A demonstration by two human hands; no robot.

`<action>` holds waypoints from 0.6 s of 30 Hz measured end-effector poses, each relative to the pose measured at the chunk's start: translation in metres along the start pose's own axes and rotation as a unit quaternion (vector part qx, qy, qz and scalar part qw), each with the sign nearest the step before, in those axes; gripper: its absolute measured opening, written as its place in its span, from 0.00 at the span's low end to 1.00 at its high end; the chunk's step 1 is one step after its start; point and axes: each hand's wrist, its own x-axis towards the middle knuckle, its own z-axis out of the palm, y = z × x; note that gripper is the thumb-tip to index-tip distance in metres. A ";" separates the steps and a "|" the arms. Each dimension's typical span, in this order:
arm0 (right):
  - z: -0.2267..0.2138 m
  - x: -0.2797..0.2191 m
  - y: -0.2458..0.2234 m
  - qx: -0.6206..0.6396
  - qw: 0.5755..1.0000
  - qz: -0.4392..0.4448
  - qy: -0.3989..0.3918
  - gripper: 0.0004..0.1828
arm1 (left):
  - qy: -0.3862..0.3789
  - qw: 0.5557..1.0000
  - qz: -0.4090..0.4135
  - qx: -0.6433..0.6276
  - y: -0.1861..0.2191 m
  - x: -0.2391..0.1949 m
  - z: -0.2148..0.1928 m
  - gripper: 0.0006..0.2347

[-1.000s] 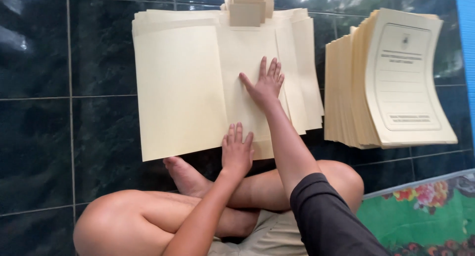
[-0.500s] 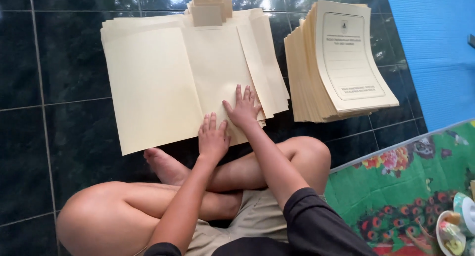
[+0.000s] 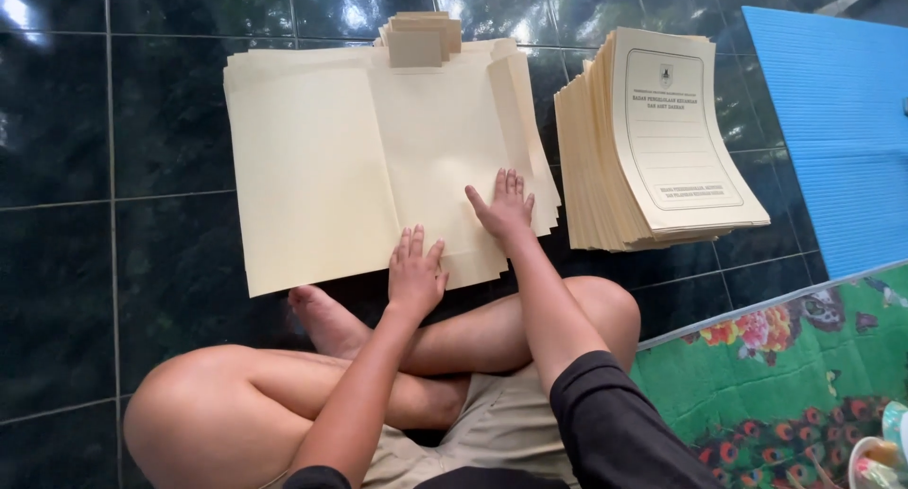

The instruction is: A person sitting on the floor manually folding and stacking document covers.

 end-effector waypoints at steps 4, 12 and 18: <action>-0.015 0.021 -0.002 -0.038 0.999 -0.020 -0.015 0.58 | -0.014 1.000 -0.005 0.005 0.003 -0.001 -0.005 0.26; -0.033 0.075 -0.006 -0.084 0.994 -0.065 0.009 0.52 | -0.048 0.999 -0.018 -0.001 0.012 0.002 -0.020 0.26; -0.047 0.113 -0.022 -0.127 0.985 -0.113 0.041 0.47 | -0.037 0.999 -0.020 0.019 0.015 0.005 -0.014 0.26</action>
